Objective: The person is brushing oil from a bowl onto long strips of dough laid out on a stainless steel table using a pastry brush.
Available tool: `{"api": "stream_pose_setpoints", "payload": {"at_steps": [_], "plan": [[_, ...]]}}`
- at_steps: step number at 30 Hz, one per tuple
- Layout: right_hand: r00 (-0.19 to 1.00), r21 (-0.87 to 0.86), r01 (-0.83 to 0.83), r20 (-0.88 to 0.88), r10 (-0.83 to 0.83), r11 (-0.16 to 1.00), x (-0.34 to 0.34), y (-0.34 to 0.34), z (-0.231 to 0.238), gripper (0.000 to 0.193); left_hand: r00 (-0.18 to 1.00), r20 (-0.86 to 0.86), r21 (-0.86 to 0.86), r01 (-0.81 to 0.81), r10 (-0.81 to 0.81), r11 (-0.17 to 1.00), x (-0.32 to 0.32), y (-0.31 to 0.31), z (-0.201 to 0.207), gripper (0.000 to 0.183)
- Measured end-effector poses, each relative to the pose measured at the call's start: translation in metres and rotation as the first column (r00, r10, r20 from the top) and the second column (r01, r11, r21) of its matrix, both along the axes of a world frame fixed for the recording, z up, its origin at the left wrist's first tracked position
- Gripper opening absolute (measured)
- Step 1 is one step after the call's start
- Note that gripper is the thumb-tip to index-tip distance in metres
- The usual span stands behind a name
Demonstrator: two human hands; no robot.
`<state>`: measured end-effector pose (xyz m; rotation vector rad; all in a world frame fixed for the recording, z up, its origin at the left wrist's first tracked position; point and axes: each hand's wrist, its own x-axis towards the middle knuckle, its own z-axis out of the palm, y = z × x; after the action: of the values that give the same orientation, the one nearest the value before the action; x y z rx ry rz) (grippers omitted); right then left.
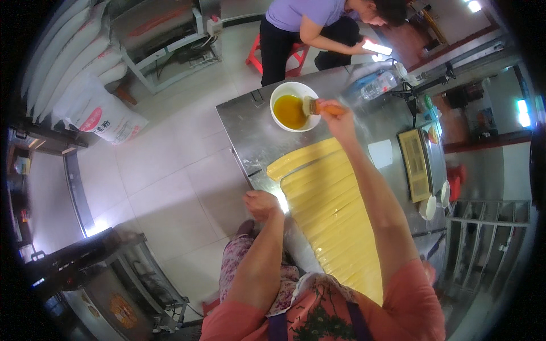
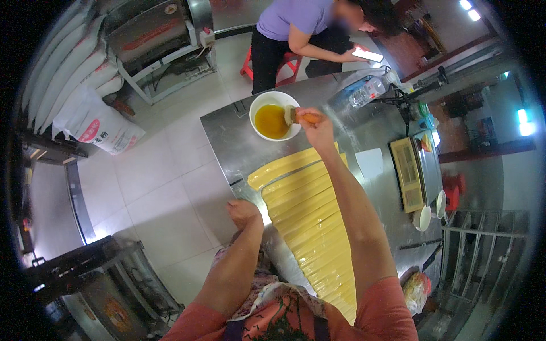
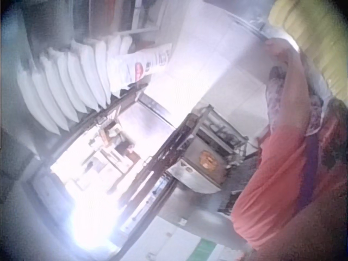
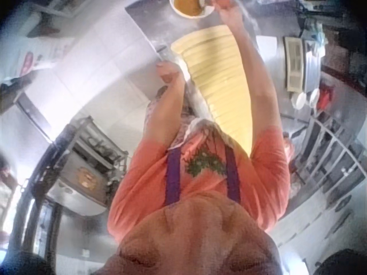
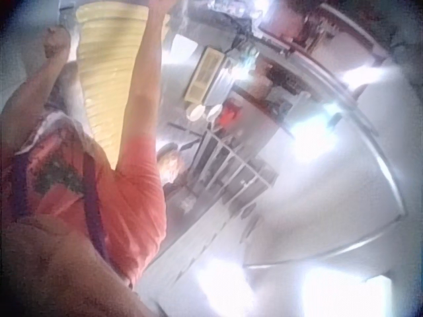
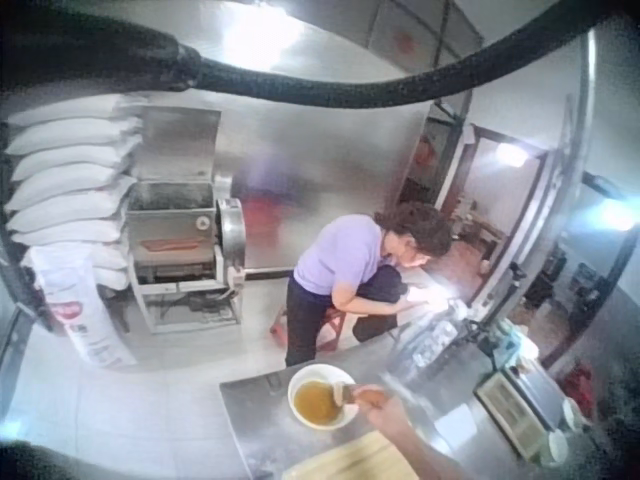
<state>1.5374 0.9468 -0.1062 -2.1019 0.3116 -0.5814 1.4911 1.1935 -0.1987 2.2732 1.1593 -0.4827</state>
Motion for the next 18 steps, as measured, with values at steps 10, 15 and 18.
{"api": "stream_pose_setpoints", "payload": {"at_steps": [10, 15, 18], "plan": [[0.858, 0.941, 0.066, 0.116, -0.500, 0.332, -0.091, -0.008, 0.025, 0.017, 0.998, 0.060, 0.033, 0.034, -0.036, 0.999, 0.000, -0.003, -0.004, 0.034], [0.805, 0.994, -0.050, 0.100, -0.584, 0.102, -0.192, 0.033, 0.044, 0.015, 0.989, 0.127, 0.001, 0.075, -0.074, 0.997, -0.005, -0.004, 0.006, 0.030], [0.826, 0.983, 0.034, 0.075, -0.559, 0.181, -0.247, 0.074, 0.031, 0.015, 0.973, 0.116, 0.064, 0.193, -0.199, 0.979, -0.006, -0.003, -0.016, 0.026]]}}
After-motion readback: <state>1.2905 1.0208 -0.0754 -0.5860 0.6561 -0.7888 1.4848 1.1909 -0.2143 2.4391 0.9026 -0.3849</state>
